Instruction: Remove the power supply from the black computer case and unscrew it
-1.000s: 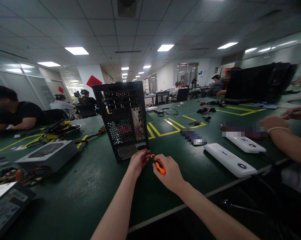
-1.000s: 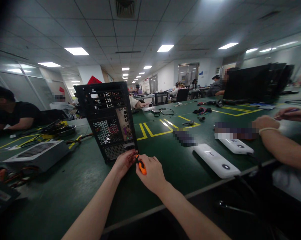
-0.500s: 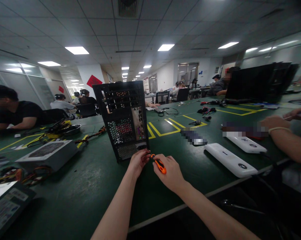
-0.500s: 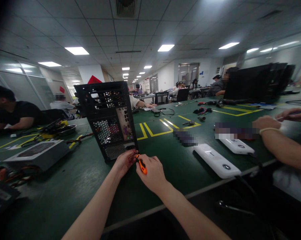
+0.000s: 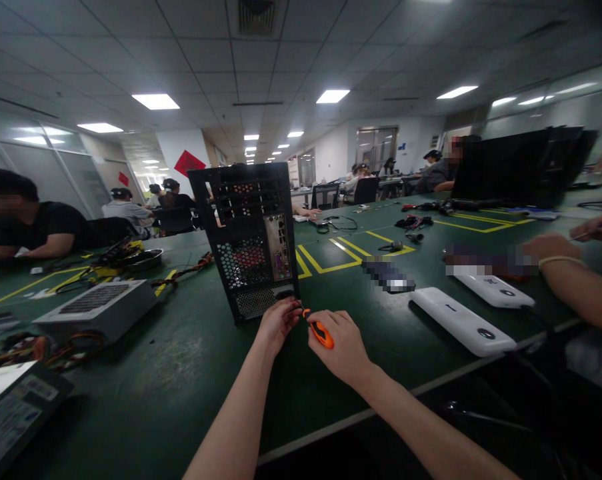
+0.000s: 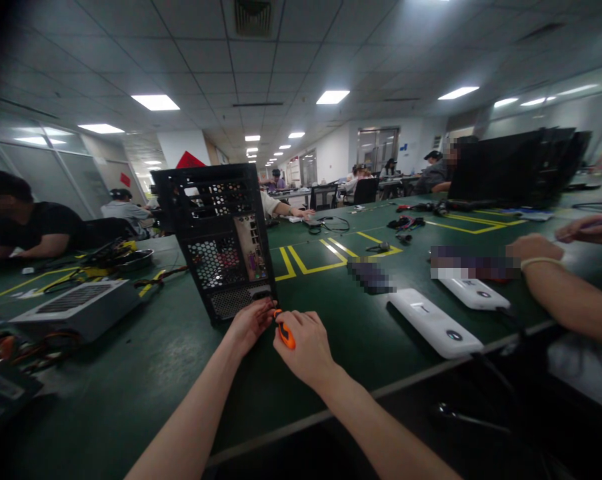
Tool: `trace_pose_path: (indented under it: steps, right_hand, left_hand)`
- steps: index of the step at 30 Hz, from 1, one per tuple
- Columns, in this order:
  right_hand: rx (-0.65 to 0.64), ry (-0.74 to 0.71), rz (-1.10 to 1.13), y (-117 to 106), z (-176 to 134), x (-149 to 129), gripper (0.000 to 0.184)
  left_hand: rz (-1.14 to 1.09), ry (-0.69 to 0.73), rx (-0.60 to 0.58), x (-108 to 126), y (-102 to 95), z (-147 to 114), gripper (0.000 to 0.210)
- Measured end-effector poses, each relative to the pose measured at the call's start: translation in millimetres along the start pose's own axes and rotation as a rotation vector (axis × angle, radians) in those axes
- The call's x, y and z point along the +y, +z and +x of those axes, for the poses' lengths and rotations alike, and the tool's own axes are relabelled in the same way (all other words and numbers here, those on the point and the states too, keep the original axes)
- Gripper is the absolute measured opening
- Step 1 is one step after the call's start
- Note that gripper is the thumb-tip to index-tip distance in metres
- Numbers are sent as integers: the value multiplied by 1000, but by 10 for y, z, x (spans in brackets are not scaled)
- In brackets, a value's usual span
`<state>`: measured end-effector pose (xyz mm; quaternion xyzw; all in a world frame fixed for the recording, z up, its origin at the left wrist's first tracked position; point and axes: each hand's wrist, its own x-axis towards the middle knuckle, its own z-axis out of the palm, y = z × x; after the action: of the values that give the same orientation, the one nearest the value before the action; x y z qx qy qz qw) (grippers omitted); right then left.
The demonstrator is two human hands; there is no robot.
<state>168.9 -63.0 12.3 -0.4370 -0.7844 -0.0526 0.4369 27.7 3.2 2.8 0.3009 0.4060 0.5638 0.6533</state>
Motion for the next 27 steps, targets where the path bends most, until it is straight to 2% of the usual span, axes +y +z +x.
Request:
trace_pose_path:
  steps: [9,12,16,20,27]
  right_hand:
    - [-81,-54,-70,1,-17,-16,16]
    - [-100,-35,-68,-11,-14,-24,10]
    - [-66,11,-44,-7,-10,-20,14]
    - [-38,-19,-86,5,-15,-8,12]
    - [-76,21,21,-16,-9,10,9]
  left_hand:
    - [-38,-13,9,-9,-7,20,10]
    - [-34,-2,-2,-12,-11,23,11]
    - [-14,5,-17,-18,-21,28,13]
    - [-18,5,9,-21,-21,41,14]
    - [-32,2,3,-4,-12,21,11]
